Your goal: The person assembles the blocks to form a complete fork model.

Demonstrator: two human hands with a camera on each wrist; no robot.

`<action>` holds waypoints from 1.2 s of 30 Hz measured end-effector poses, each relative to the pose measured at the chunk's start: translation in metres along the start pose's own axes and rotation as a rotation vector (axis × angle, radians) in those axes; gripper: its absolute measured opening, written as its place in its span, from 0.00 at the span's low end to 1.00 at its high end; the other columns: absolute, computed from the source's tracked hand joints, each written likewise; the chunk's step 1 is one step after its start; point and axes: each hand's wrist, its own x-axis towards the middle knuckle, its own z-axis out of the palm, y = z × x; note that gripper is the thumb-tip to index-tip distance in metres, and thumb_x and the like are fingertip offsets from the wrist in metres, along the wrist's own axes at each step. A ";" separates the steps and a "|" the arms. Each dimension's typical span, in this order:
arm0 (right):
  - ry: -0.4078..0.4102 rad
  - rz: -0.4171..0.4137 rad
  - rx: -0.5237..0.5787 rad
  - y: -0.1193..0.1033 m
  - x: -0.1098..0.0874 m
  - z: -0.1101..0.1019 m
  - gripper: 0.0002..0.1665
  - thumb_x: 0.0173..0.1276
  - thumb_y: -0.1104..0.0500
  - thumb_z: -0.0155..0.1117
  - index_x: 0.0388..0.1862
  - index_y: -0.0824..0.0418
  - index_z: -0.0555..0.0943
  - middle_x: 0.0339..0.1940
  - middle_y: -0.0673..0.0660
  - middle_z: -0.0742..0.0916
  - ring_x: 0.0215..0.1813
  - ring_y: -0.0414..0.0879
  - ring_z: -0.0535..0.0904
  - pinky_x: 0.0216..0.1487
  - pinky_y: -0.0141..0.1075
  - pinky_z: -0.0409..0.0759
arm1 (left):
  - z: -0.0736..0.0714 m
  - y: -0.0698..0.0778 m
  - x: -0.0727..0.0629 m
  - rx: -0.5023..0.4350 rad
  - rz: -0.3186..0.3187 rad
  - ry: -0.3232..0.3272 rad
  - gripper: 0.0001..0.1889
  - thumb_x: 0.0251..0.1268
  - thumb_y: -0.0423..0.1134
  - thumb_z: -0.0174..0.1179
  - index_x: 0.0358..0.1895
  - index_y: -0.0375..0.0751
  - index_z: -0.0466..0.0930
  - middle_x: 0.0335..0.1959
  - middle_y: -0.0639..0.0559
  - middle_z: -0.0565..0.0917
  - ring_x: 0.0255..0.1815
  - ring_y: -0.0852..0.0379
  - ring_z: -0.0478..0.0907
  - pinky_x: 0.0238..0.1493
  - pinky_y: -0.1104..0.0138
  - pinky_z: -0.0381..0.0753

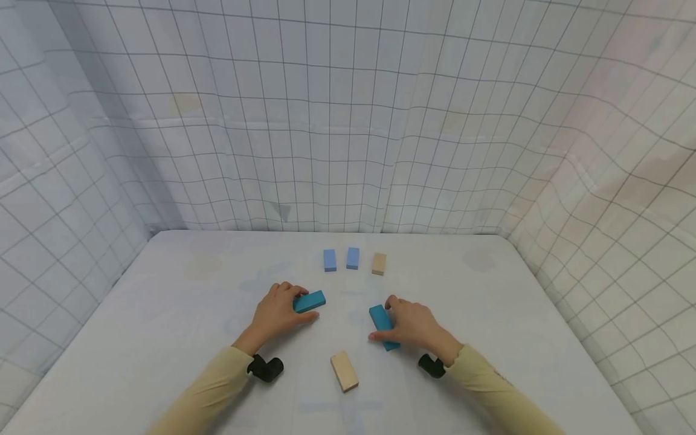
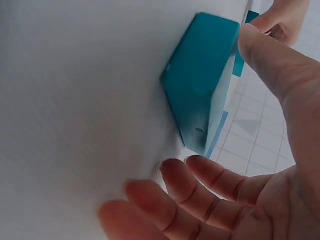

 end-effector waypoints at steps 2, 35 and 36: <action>-0.014 0.015 0.015 -0.002 -0.001 0.001 0.42 0.47 0.29 0.69 0.45 0.61 0.74 0.28 0.50 0.80 0.24 0.40 0.71 0.25 0.36 0.73 | 0.001 0.000 0.001 0.006 0.000 0.003 0.28 0.48 0.56 0.71 0.49 0.41 0.82 0.39 0.48 0.76 0.39 0.50 0.69 0.38 0.56 0.74; 0.121 0.000 0.099 -0.002 -0.007 0.003 0.21 0.53 0.44 0.74 0.30 0.54 0.74 0.21 0.44 0.74 0.22 0.38 0.67 0.23 0.32 0.66 | -0.002 0.003 0.009 -0.124 -0.050 0.021 0.18 0.53 0.49 0.71 0.39 0.40 0.80 0.35 0.49 0.81 0.35 0.53 0.76 0.34 0.58 0.77; 0.132 -0.003 0.101 -0.001 -0.008 0.003 0.21 0.52 0.44 0.74 0.30 0.54 0.74 0.22 0.44 0.74 0.22 0.38 0.67 0.23 0.32 0.66 | -0.003 0.005 0.009 -0.134 -0.047 0.025 0.18 0.53 0.49 0.71 0.39 0.40 0.80 0.35 0.48 0.82 0.35 0.53 0.77 0.34 0.59 0.77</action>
